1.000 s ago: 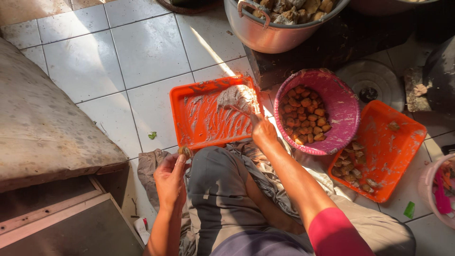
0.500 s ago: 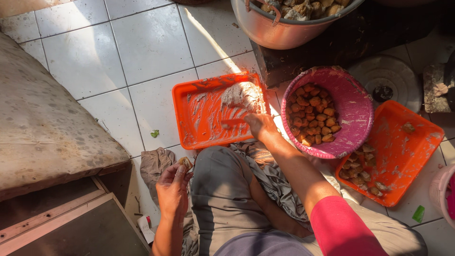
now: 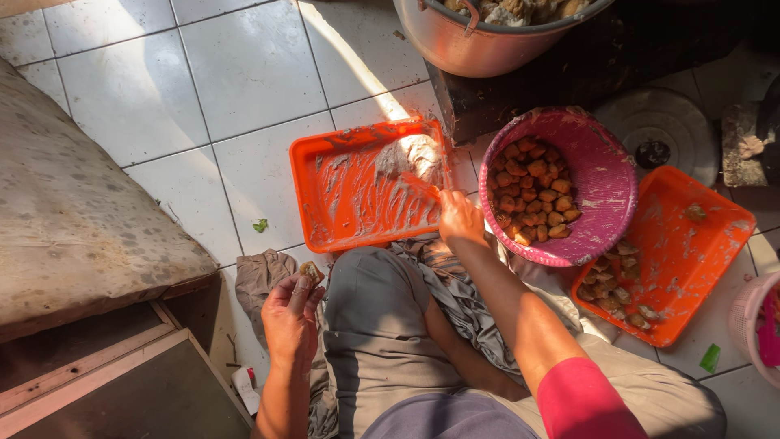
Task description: The person sits on the floor and repeatedly picks up small brown food items from a pink basket. They scoop a white paste from an orange tray using a small orange spatula and spread it over each item before placing it into a second orange tray. Another person is visible in the background mixing a large batch of paste.
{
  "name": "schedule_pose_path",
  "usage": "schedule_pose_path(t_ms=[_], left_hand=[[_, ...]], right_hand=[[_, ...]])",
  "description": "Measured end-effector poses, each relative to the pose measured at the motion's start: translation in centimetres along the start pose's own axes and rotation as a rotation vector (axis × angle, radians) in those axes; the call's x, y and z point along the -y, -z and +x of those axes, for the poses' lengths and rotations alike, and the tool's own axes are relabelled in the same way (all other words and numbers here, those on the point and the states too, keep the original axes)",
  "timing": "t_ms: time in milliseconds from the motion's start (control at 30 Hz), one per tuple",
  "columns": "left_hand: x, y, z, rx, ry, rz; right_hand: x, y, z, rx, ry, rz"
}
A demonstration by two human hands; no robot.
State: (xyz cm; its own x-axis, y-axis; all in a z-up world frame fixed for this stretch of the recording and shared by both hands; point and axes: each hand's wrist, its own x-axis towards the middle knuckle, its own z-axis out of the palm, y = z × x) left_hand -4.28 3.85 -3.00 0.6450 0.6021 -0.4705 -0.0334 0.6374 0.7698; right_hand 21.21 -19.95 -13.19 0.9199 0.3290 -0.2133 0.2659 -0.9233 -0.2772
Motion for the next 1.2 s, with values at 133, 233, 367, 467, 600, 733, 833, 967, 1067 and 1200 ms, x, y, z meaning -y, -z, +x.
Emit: schedule_pose_path(t_ms=[133,233,367,467,600,733,833,967,1067,1200], left_hand=[[0.3,-0.4,0.3,0.009,0.015,-0.008],[0.4,0.2,0.1,0.019,-0.004,-0.012],[0.2,1.2,0.5,-0.024,-0.009,-0.025],[0.4,1.9,0.5,-0.019,-0.015,-0.055],[0.6,1.3,0.4,-0.027,0.0,-0.067],[0.4,0.6,0.7,-0.05,0.004,-0.056],[0.3,0.1,1.5,-0.031,-0.035,-0.099],[0.3,-2.0,2.8,0.015,-0.061,-0.139],[1.7,-4.9,2.9,0.013,0.042,-0.057],[6.2,-9.9,0.8,0.216,0.085,-0.195]], right_hand=[[-0.5,-1.1,0.0,-0.112,0.048,-0.156],[-0.8,-1.1,0.4,-0.06,0.122,-0.186],[-1.1,0.6,1.1,0.131,0.281,-0.31],[-0.8,1.0,1.4,0.267,0.314,-0.324],[0.8,-0.8,1.7,0.342,0.331,-0.17],[3.2,-4.4,3.0,0.636,0.301,-0.135],[3.7,-6.0,3.7,0.664,0.216,0.208],[2.0,-2.9,1.4,0.522,0.216,0.625],[0.7,1.8,-4.7,0.417,0.163,1.029],[-0.3,8.1,-13.5,0.226,0.044,1.063]])
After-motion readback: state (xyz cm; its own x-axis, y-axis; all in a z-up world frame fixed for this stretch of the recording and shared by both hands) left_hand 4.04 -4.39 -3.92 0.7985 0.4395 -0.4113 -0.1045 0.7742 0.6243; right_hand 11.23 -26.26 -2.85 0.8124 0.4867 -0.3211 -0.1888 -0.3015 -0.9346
